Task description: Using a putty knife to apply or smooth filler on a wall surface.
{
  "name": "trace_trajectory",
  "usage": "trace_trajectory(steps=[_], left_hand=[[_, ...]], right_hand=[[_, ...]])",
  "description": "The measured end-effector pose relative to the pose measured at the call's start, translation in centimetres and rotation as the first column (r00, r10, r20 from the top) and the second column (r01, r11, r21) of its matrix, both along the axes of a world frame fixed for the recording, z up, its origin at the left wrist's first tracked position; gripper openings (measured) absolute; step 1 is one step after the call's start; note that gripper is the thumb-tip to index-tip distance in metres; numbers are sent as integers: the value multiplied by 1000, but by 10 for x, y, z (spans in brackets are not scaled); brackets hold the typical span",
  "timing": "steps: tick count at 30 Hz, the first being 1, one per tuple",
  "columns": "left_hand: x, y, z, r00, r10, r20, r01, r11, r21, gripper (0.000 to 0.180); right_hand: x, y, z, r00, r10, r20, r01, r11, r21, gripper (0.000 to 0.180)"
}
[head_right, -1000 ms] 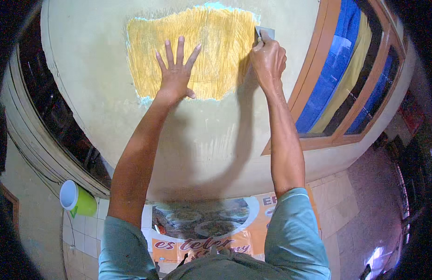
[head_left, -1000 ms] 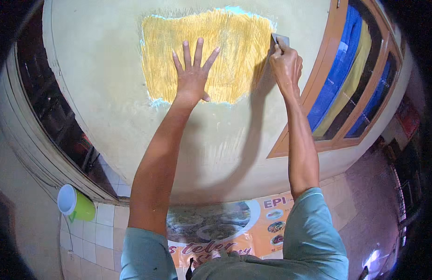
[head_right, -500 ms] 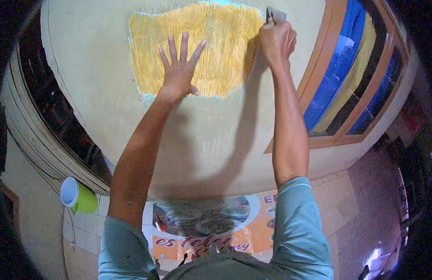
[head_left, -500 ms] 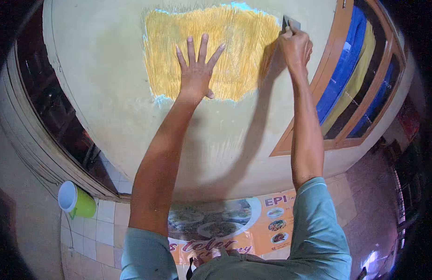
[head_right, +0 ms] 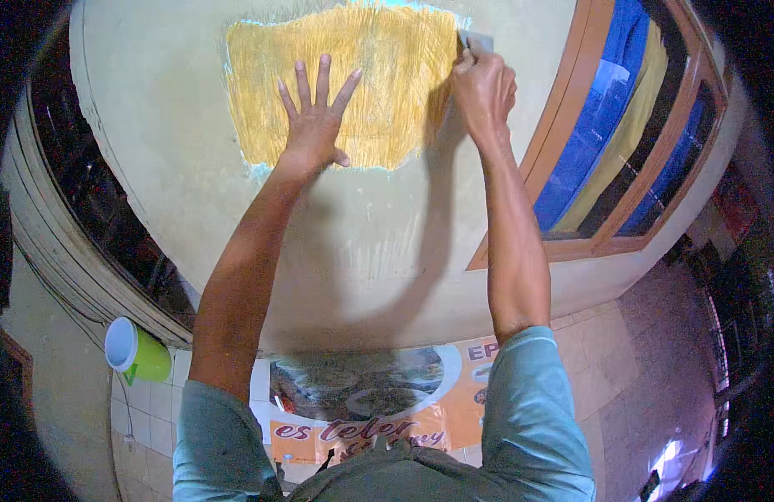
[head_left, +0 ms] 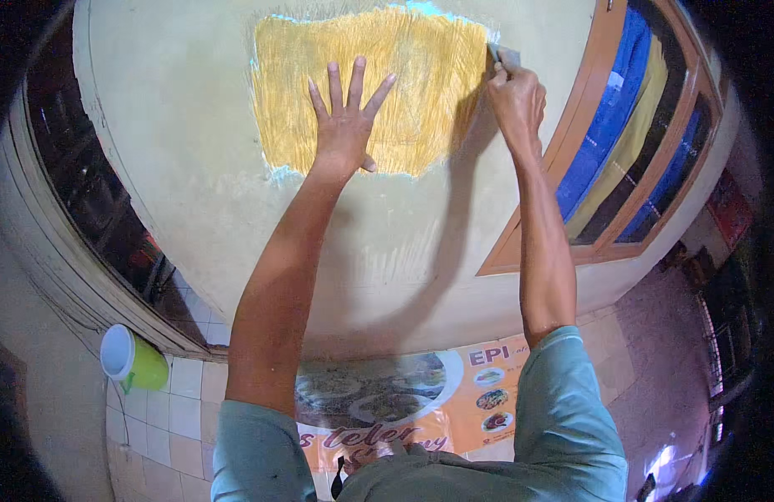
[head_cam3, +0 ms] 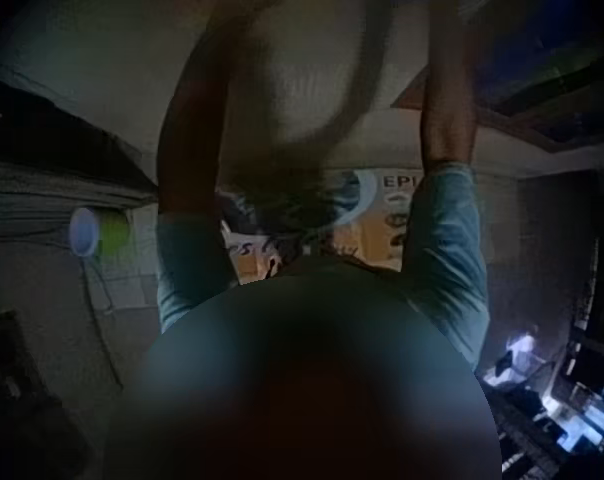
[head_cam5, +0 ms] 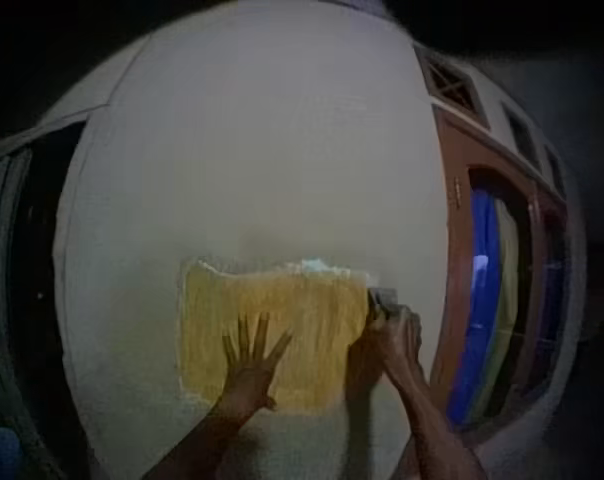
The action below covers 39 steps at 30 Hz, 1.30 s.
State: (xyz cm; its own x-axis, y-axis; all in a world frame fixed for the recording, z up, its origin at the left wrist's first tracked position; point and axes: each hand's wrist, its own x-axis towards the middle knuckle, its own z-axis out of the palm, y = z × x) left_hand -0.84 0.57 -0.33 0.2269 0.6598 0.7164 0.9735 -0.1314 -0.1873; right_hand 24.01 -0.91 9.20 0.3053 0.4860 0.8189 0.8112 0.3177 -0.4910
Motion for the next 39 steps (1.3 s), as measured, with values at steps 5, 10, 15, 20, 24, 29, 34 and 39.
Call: trace_trajectory(steps=[5, 10, 15, 20, 24, 29, 34, 39], left_hand=[[9, -3, 0, 1000, 6, 6, -6, 1000, -22, 168], [4, -4, 3, 1000, 25, -5, -25, 999, -20, 167], [6, -6, 4, 989, -132, 72, 134, 991, -26, 162], [1, -10, 5, 993, -93, 67, 95, 995, -33, 161], [3, -2, -1, 1000, 20, -15, -20, 1000, -3, 166], [3, -8, 2, 990, -125, 71, 127, 992, -24, 163], [5, -6, 3, 1000, 24, 9, -24, 999, -33, 167], [4, -6, 7, 1000, -7, 9, 7, 1000, 7, 167]], right_hand=[[5, 11, 8, 1000, -6, 0, 6, 998, 68, 39], [3, 7, 5, 999, -39, 24, 39, 999, -5, 36], [9, 18, 15, 999, -42, 20, 41, 998, 39, 36], [3, 8, 6, 999, -41, 33, 39, 997, 60, 36], [0, 11, -5, 999, 2, 55, -3, 1000, 10, 37], [-1, 7, 20, 1000, -24, 5, 24, 999, 43, 38], [-8, 5, -1, 999, 27, 29, -29, 996, 79, 37], [2, 7, 28, 999, 3, 41, -5, 999, 43, 32]])
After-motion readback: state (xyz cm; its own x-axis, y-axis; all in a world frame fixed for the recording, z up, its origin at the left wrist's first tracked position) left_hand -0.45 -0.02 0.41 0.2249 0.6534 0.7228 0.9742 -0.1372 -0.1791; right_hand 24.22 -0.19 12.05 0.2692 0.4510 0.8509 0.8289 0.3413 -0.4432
